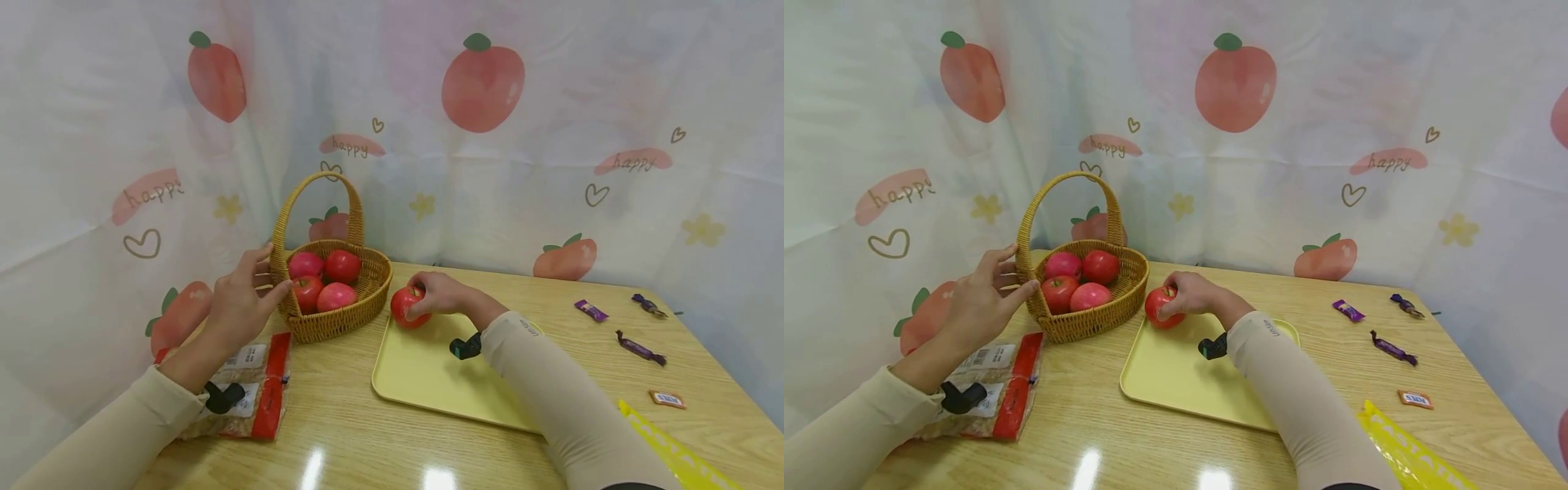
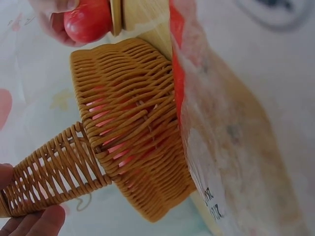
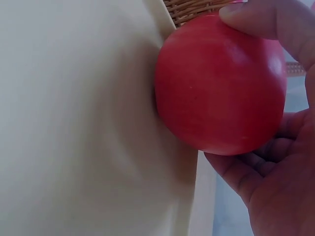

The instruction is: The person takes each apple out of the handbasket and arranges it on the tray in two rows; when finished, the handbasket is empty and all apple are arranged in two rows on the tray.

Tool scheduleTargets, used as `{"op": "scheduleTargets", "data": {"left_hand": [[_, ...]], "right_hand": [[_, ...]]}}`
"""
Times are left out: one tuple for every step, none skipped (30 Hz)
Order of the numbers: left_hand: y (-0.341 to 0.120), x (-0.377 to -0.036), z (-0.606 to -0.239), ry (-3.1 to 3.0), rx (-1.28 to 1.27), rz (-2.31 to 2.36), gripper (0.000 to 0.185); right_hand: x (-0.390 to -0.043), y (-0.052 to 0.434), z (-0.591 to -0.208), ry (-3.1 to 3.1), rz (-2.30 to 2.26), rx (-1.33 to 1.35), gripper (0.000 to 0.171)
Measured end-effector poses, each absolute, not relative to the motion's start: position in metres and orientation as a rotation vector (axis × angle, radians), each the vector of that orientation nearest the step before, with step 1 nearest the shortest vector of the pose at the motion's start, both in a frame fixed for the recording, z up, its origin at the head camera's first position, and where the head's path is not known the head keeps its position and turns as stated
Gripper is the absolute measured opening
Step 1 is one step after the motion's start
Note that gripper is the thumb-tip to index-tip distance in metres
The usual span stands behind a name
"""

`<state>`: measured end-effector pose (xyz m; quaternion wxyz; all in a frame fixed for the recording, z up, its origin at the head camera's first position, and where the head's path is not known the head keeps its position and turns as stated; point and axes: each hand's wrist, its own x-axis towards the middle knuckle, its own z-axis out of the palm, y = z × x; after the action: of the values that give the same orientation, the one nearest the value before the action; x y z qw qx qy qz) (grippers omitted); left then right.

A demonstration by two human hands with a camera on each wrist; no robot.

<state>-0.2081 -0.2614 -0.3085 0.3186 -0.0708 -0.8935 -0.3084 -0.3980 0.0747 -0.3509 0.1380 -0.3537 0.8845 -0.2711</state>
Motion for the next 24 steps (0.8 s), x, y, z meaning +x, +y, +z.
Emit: {"op": "scheduleTargets", "data": {"left_hand": [[-0.2616, -0.2079, -0.3086, -2.351, -0.183, -0.811, 0.069], [-0.2618, -0.2082, -0.3090, -2.350, -0.182, -0.809, 0.069], [-0.2620, -0.2083, -0.3092, -2.347, -0.182, -0.806, 0.069], [-0.2620, -0.2083, -0.3091, -2.344, -0.184, -0.804, 0.069], [-0.2621, -0.2085, -0.3092, -2.342, -0.186, -0.801, 0.069], [-0.2622, -0.2086, -0.3092, -2.340, -0.188, -0.799, 0.069], [-0.2622, -0.2086, -0.3093, -2.340, -0.189, -0.799, 0.069], [-0.2622, -0.2086, -0.3092, -2.341, -0.190, -0.800, 0.070], [-0.2622, -0.2085, -0.3091, -2.342, -0.192, -0.801, 0.070], [-0.2623, -0.2083, -0.3090, -2.343, -0.194, -0.802, 0.070], [-0.2625, -0.2083, -0.3088, -2.343, -0.196, -0.804, 0.070], [-0.2627, -0.2083, -0.3085, -2.341, -0.199, -0.805, 0.070], [-0.2629, -0.2084, -0.3083, -2.341, -0.200, -0.805, 0.070], [-0.2630, -0.2082, -0.3078, -2.340, -0.201, -0.805, 0.070], [-0.2631, -0.2082, -0.3076, -2.339, -0.201, -0.804, 0.070], [-0.2630, -0.2081, -0.3071, -2.338, -0.201, -0.805, 0.069], [-0.2629, -0.2080, -0.3068, -2.338, -0.200, -0.806, 0.069], [-0.2628, -0.2080, -0.3066, -2.339, -0.200, -0.807, 0.069], [-0.2627, -0.2079, -0.3066, -2.338, -0.202, -0.807, 0.069], [-0.2626, -0.2080, -0.3067, -2.336, -0.204, -0.810, 0.069], [-0.2626, -0.2084, -0.3071, -2.334, -0.207, -0.812, 0.069], [-0.2626, -0.2088, -0.3076, -2.332, -0.212, -0.815, 0.069], [-0.2627, -0.2092, -0.3082, -2.329, -0.216, -0.818, 0.069], [-0.2626, -0.2095, -0.3085, -2.327, -0.221, -0.821, 0.069]], "right_hand": [[-0.3974, 0.0742, -0.3506, 2.562, -0.778, -1.023, 0.066], [-0.3971, 0.0735, -0.3503, 2.563, -0.771, -1.022, 0.066], [-0.3970, 0.0728, -0.3504, 2.562, -0.766, -1.021, 0.067], [-0.3967, 0.0722, -0.3501, 2.562, -0.760, -1.022, 0.068], [-0.3968, 0.0715, -0.3504, 2.564, -0.750, -1.020, 0.068], [-0.3966, 0.0708, -0.3506, 2.563, -0.745, -1.017, 0.068], [-0.3964, 0.0699, -0.3510, 2.558, -0.743, -1.012, 0.068], [-0.3962, 0.0689, -0.3515, 2.555, -0.739, -1.010, 0.069], [-0.3962, 0.0683, -0.3519, 2.552, -0.735, -1.012, 0.069], [-0.3959, 0.0676, -0.3522, 2.551, -0.731, -1.013, 0.069], [-0.3955, 0.0671, -0.3525, 2.549, -0.731, -1.009, 0.069], [-0.3953, 0.0666, -0.3524, 2.547, -0.731, -1.012, 0.069], [-0.3954, 0.0663, -0.3525, 2.547, -0.728, -1.016, 0.070], [-0.3956, 0.0665, -0.3523, 2.545, -0.731, -1.020, 0.070], [-0.3958, 0.0669, -0.3519, 2.541, -0.738, -1.021, 0.071], [-0.3957, 0.0674, -0.3515, 2.536, -0.751, -1.016, 0.073], [-0.3966, 0.0680, -0.3517, 2.532, -0.767, -1.016, 0.075], [-0.3971, 0.0687, -0.3517, 2.524, -0.791, -1.012, 0.077], [-0.3975, 0.0696, -0.3517, 2.515, -0.817, -1.010, 0.080], [-0.3980, 0.0706, -0.3520, 2.510, -0.842, -1.009, 0.082], [-0.3980, 0.0716, -0.3519, 2.503, -0.875, -1.004, 0.083], [-0.3978, 0.0725, -0.3517, 2.495, -0.911, -0.999, 0.085], [-0.3976, 0.0733, -0.3514, 2.484, -0.948, -0.995, 0.085], [-0.3965, 0.0742, -0.3504, 2.472, -0.984, -0.989, 0.085]]}}
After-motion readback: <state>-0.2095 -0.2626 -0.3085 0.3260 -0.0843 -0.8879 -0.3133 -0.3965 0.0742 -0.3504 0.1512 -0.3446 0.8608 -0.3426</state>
